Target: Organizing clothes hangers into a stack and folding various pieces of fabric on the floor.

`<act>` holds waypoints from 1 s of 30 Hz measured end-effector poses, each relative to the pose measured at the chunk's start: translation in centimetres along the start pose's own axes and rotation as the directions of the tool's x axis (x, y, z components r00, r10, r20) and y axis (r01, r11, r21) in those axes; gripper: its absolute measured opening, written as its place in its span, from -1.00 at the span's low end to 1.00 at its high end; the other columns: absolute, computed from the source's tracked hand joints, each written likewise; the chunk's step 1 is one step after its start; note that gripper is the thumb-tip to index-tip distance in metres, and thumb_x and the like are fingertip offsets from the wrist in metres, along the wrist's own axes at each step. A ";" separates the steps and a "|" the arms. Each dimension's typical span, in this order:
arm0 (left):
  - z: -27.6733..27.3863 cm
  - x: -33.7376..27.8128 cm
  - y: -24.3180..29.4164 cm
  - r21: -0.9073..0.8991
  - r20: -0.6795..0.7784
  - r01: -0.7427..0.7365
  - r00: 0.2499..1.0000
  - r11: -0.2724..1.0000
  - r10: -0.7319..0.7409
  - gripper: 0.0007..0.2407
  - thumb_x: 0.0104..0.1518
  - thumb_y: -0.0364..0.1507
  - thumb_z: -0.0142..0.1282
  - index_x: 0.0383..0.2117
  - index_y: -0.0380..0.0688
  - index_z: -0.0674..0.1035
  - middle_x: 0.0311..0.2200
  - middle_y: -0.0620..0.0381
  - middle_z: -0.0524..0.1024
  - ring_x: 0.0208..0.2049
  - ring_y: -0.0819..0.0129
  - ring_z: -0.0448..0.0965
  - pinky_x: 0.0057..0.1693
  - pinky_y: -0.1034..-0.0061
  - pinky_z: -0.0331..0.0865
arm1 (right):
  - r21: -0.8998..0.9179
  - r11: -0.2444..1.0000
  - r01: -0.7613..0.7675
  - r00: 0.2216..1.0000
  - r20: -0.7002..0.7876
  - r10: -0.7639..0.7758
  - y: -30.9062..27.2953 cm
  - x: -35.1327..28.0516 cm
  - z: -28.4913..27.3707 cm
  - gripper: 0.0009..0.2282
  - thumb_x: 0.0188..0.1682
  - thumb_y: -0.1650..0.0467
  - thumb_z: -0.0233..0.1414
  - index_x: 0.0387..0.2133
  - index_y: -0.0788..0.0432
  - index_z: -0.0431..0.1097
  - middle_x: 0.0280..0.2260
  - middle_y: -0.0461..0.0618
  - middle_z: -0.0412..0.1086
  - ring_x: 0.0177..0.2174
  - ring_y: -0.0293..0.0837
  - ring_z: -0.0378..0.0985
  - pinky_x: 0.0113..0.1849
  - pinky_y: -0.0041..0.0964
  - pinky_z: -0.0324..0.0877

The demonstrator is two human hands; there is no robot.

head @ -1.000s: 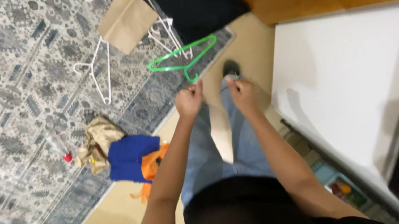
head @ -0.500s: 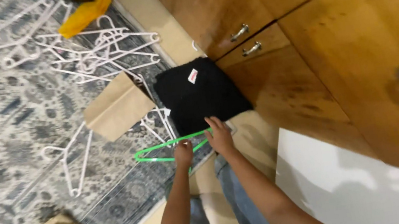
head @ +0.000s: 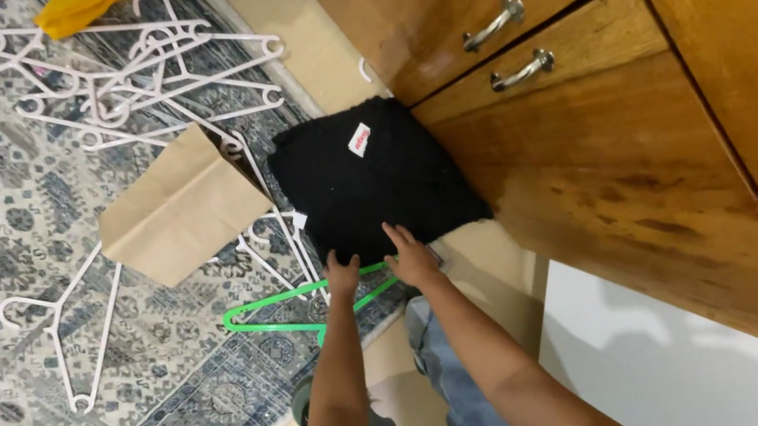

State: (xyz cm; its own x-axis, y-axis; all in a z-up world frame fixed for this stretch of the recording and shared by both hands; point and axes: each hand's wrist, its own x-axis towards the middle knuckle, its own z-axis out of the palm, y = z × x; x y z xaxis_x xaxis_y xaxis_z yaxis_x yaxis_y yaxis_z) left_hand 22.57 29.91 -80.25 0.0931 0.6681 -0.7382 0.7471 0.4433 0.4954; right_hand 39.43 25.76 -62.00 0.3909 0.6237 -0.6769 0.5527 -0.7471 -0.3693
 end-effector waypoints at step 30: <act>-3.8 -1.6 1.6 0.082 -0.174 -0.072 0.981 0.994 0.086 -0.47 0.04 -0.28 0.28 0.12 -0.33 0.46 0.00 -0.35 0.51 0.07 -0.23 0.48 0.19 0.13 0.34 | 0.042 0.997 -0.062 0.994 -0.093 0.066 -0.6 0.5 4.1 -0.38 -0.06 0.22 0.18 0.29 -0.02 0.11 0.24 0.15 0.19 0.13 0.27 0.31 0.08 0.11 0.31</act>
State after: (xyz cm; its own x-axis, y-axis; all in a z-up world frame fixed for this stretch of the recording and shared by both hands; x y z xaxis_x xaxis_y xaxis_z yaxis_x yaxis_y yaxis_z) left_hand 21.15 31.82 -76.57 0.0409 0.7976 -0.6018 0.7901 0.3429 0.5081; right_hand 36.29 25.59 -64.77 0.4929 0.5918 -0.6379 0.4957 -0.7935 -0.3531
